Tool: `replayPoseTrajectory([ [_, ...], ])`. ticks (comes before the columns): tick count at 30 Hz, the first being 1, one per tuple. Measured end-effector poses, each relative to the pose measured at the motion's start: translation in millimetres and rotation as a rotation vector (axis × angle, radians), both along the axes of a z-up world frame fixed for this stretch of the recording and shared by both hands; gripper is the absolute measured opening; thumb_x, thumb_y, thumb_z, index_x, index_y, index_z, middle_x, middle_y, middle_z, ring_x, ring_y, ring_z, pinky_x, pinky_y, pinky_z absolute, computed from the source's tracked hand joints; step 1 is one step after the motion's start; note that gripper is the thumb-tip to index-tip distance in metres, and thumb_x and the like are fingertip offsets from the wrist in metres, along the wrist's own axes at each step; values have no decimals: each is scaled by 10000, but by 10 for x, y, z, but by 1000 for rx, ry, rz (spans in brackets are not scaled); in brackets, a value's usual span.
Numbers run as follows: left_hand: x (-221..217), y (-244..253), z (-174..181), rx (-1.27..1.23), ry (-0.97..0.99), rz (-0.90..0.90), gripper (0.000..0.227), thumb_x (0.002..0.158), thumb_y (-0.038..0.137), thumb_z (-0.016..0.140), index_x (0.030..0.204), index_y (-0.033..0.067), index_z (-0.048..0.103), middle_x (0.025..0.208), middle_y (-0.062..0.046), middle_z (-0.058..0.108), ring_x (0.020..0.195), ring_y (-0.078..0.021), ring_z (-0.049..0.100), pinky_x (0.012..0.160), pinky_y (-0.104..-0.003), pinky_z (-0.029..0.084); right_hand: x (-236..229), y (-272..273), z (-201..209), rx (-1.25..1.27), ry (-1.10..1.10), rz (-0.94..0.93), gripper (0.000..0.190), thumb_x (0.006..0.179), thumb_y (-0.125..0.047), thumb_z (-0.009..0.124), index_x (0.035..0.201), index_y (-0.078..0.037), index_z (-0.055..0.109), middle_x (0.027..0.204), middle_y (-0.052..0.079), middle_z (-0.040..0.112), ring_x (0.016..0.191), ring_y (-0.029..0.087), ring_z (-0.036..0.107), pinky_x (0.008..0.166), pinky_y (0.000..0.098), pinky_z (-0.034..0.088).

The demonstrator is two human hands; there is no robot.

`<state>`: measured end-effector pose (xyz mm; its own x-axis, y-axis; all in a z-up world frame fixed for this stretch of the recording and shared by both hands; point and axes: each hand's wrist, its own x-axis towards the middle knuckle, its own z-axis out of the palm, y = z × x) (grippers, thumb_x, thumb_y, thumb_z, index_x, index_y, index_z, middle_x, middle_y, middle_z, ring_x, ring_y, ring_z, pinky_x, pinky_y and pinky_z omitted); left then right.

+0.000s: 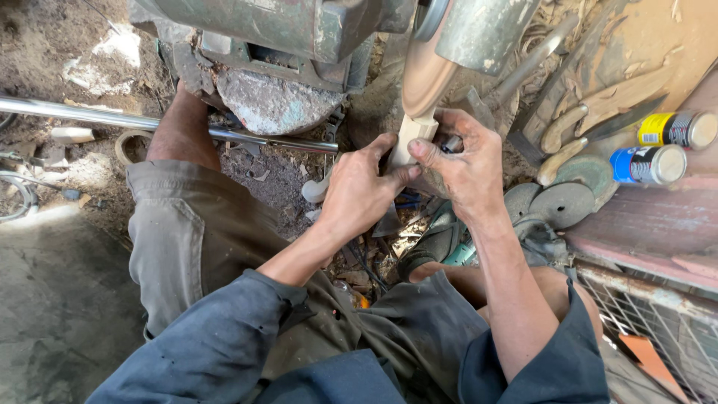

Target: The person holds a small wooden piece against a rotating grinding wheel, shaping and smoothing its edges. The person repeatedly repositions the wood to grind different sides and occasionally pauses to inspect the surface before continuing.

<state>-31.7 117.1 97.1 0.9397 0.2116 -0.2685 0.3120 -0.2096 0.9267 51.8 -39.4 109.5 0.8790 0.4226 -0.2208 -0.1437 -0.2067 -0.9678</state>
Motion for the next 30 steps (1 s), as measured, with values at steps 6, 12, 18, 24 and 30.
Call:
replayPoseTrajectory([
  [6,38,95,-93,-115,-24,-40,658,834,334,788,1340,-43,601,1114,-230,756,1044,-272,762,906,-376,557,34,-30,-5,200,130,83,492,880,-37,796,1324,94,628,1181,108,737,1039,132,689,930,264,569],
  [12,46,128,-33,-113,-46,-112,635,851,337,775,1319,-57,605,1097,-253,754,1054,-294,760,917,-383,564,5,-5,-28,147,76,12,435,871,-36,820,1252,109,669,1105,118,744,949,131,689,854,266,572],
  [18,30,26,34,63,31,-63,644,808,342,826,1284,-47,632,1023,-274,748,968,-345,745,864,-426,549,-34,22,7,-52,-17,-11,416,890,-65,822,1243,104,682,1020,115,741,846,122,662,730,270,547],
  [24,36,74,-79,-286,-72,-67,650,847,303,781,1349,-53,572,1109,-229,765,1027,-257,766,888,-380,584,5,-38,61,308,243,37,486,890,-50,788,1330,81,627,1199,100,724,1054,131,684,928,266,568],
  [30,30,50,-175,-215,-6,-124,635,863,305,754,1371,-37,585,1127,-242,764,1051,-251,763,926,-379,569,14,-11,-25,201,97,8,479,867,-1,808,1304,92,637,1189,117,721,1056,140,680,941,282,574],
])
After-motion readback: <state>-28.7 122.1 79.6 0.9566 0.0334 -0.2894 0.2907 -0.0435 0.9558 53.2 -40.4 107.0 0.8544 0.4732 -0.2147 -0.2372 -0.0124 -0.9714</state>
